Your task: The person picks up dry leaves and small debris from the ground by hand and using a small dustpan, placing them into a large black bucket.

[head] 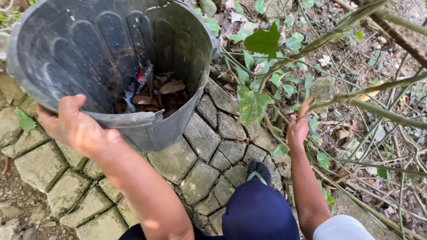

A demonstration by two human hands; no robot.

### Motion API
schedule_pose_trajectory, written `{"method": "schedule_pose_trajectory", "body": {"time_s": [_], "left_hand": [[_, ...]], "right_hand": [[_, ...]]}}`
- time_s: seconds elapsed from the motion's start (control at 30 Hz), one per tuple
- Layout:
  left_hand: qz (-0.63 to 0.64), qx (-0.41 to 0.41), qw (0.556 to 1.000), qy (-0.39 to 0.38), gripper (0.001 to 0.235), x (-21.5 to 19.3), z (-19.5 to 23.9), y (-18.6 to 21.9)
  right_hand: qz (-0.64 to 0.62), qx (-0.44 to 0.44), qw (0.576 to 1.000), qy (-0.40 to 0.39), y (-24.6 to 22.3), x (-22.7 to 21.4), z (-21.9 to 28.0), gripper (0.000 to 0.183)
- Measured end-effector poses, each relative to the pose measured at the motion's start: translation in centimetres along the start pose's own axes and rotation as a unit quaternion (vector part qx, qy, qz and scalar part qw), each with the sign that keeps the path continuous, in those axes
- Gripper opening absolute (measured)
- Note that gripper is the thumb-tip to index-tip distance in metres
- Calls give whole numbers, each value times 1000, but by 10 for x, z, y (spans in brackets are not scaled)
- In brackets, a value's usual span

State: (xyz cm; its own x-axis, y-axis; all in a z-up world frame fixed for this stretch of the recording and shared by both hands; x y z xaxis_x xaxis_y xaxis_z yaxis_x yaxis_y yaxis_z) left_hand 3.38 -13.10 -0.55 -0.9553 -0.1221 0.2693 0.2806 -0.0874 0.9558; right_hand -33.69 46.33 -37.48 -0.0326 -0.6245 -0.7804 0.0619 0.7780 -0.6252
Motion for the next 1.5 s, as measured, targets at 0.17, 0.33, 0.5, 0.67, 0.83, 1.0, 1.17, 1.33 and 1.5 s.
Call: {"method": "schedule_pose_trajectory", "body": {"time_s": [0.17, 0.33, 0.5, 0.67, 0.83, 1.0, 1.17, 1.33, 1.5], "left_hand": [[17, 9, 1000, -20, 79, -2, -2, 10], [-17, -8, 1000, -7, 78, -12, -6, 7], [36, 0, 999, -19, 79, -21, -10, 3], [130, -18, 991, -25, 83, -21, -8, 0], [103, 51, 990, -88, 79, -27, 1, 28], [-26, 111, 992, -54, 78, -48, 3, 58], [9, 96, 995, -35, 77, -66, -12, 70], [95, 50, 994, -28, 77, -79, -28, 59], [91, 43, 994, -36, 75, -73, -32, 61]], "right_hand": [[157, 50, 980, -109, 15, 33, 27, 48], [269, 119, 925, -239, 19, 64, 26, 51], [269, 67, 945, -173, -28, 26, 14, 38], [14, 10, 988, -151, -184, -65, 26, 30], [-131, -295, 942, -91, -457, -143, 85, 15], [-57, -395, 889, -223, -638, -75, 177, 39], [65, -449, 788, -416, -688, 10, 265, 86], [78, -455, 803, -377, -687, 8, 196, 68], [-122, -209, 878, -412, -593, 13, 43, 39]]}}
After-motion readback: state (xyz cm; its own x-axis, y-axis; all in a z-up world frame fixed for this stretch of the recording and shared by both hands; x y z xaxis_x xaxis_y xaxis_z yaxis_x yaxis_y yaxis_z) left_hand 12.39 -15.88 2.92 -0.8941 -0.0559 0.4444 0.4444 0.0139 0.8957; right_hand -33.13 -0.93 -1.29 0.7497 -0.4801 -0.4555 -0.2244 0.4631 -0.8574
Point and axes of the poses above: each hand's wrist, its own z-axis away from the middle knuckle, its own x-axis out of the palm, y = z × x, the point moved 10 cm from there along -z, towards the middle knuckle, and after that the axes turned 3 degrees about -y, right-handed, at the moved point
